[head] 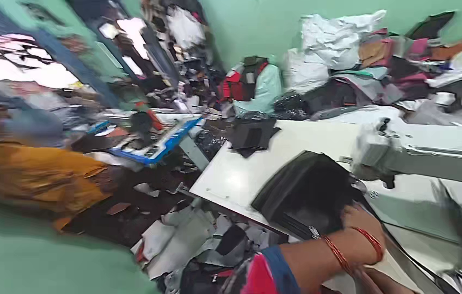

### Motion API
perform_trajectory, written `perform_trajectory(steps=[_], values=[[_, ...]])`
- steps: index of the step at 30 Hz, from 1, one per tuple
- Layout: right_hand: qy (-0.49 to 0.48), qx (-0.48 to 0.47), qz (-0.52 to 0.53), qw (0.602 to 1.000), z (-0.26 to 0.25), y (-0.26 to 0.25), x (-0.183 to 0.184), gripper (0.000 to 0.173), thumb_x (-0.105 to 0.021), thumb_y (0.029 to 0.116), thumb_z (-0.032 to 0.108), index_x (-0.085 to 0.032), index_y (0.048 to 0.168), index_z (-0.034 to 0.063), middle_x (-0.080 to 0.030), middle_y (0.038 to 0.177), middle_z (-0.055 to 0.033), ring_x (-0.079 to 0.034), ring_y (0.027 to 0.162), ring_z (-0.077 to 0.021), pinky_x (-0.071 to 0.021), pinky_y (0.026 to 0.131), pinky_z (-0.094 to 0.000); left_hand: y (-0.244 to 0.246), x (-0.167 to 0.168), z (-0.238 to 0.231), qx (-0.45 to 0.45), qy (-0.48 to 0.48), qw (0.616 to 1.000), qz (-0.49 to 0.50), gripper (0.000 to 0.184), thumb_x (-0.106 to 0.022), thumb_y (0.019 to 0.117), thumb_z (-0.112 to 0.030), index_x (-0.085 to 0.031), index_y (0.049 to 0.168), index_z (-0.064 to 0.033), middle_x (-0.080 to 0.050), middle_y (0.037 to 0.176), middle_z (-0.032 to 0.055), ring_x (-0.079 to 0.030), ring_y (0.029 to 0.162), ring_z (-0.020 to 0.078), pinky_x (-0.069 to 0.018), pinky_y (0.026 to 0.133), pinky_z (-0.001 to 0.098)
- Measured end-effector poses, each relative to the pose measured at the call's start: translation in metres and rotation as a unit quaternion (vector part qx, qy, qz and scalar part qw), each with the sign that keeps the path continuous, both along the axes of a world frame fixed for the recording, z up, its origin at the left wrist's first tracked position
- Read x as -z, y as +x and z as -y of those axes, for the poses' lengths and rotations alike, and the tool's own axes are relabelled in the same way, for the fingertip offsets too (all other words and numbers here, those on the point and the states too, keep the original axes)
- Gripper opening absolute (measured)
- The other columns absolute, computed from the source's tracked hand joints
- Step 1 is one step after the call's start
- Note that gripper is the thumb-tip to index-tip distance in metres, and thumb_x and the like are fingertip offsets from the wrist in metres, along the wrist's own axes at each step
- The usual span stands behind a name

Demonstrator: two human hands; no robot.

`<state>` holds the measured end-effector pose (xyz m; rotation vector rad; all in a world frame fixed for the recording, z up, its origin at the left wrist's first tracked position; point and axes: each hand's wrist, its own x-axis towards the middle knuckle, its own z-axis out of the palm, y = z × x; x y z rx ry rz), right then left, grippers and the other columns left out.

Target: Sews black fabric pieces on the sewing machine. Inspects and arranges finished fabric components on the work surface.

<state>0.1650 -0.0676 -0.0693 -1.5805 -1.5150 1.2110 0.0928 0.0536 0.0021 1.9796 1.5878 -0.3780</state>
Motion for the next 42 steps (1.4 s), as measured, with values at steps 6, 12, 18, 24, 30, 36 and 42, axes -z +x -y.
perform_trajectory(steps=[6, 12, 18, 24, 30, 36, 42], values=[[-0.001, -0.031, 0.002, 1.000, -0.011, 0.010, -0.014, 0.027, -0.060, 0.0992, 0.017, -0.074, 0.088, -0.0028, -0.066, 0.072, -0.0056, -0.057, 0.065, -0.0048, -0.0477, 0.065, -0.0250, -0.014, -0.007, -0.026, 0.049, -0.054, 0.997, -0.017, 0.035, -0.051, 0.1014, -0.003, -0.057, 0.132, 0.0133, -0.055, 0.140, 0.0319, -0.055, 0.131, 0.0464, -0.0454, 0.106, 0.0608], [0.029, -0.058, 0.173, 0.983, -0.066, 0.032, -0.043, 0.029, -0.053, 0.1058, 0.021, -0.074, 0.108, 0.0015, -0.074, 0.096, -0.0140, -0.072, 0.092, -0.0282, -0.0556, 0.086, -0.0491, -0.043, 0.015, -0.045, 0.054, -0.048, 0.996, 0.058, 0.035, -0.047, 0.1050, -0.013, -0.061, 0.125, 0.0127, -0.063, 0.124, 0.0306, -0.060, 0.122, 0.0418, -0.0454, 0.105, 0.0549], [0.062, 0.054, 0.244, 0.966, -0.159, 0.011, -0.012, 0.039, -0.055, 0.1056, 0.024, -0.060, 0.136, -0.0004, -0.066, 0.124, -0.0211, -0.063, 0.114, -0.0356, -0.0490, 0.101, -0.0482, -0.053, 0.023, -0.047, 0.039, -0.047, 0.991, 0.121, 0.034, -0.048, 0.1043, -0.013, -0.063, 0.122, 0.0105, -0.065, 0.119, 0.0284, -0.063, 0.117, 0.0396, -0.0469, 0.102, 0.0541], [0.021, 0.120, 0.182, 0.976, -0.168, 0.004, -0.009, 0.027, -0.055, 0.1033, 0.011, -0.068, 0.121, -0.0049, -0.068, 0.116, -0.0219, -0.066, 0.107, -0.0312, -0.0506, 0.099, -0.0444, -0.062, 0.030, -0.046, 0.028, -0.037, 0.985, 0.167, 0.041, -0.047, 0.1037, -0.013, -0.056, 0.137, 0.0089, -0.064, 0.126, 0.0268, -0.061, 0.122, 0.0363, -0.0452, 0.106, 0.0492], [0.035, 0.164, 0.143, 0.975, -0.147, 0.006, -0.004, 0.023, -0.060, 0.1000, 0.007, -0.072, 0.117, -0.0037, -0.069, 0.107, -0.0198, -0.067, 0.097, -0.0253, -0.0526, 0.091, -0.0367, -0.069, 0.033, -0.047, 0.029, -0.034, 0.979, 0.201, 0.054, -0.047, 0.1037, -0.013, -0.039, 0.154, 0.0043, -0.061, 0.137, 0.0260, -0.058, 0.129, 0.0343, -0.0413, 0.112, 0.0458], [0.024, 0.164, 0.044, 0.985, -0.133, -0.012, 0.002, 0.026, -0.061, 0.0969, 0.002, -0.069, 0.120, -0.0070, -0.071, 0.112, -0.0212, -0.070, 0.098, -0.0211, -0.0550, 0.090, -0.0319, -0.076, 0.038, -0.050, 0.006, -0.028, 0.961, 0.274, 0.046, -0.046, 0.1028, -0.010, -0.050, 0.146, 0.0063, -0.064, 0.131, 0.0257, -0.061, 0.125, 0.0317, -0.0421, 0.110, 0.0435], [0.045, 0.180, -0.013, 0.983, -0.131, -0.007, 0.009, 0.022, -0.061, 0.0956, 0.000, -0.071, 0.114, -0.0073, -0.073, 0.105, -0.0182, -0.069, 0.090, -0.0128, -0.0554, 0.084, -0.0264, -0.065, 0.031, -0.047, -0.008, -0.029, 0.967, 0.252, 0.043, -0.046, 0.1031, -0.011, -0.056, 0.142, 0.0054, -0.064, 0.133, 0.0242, -0.060, 0.129, 0.0309, -0.0424, 0.111, 0.0444]])
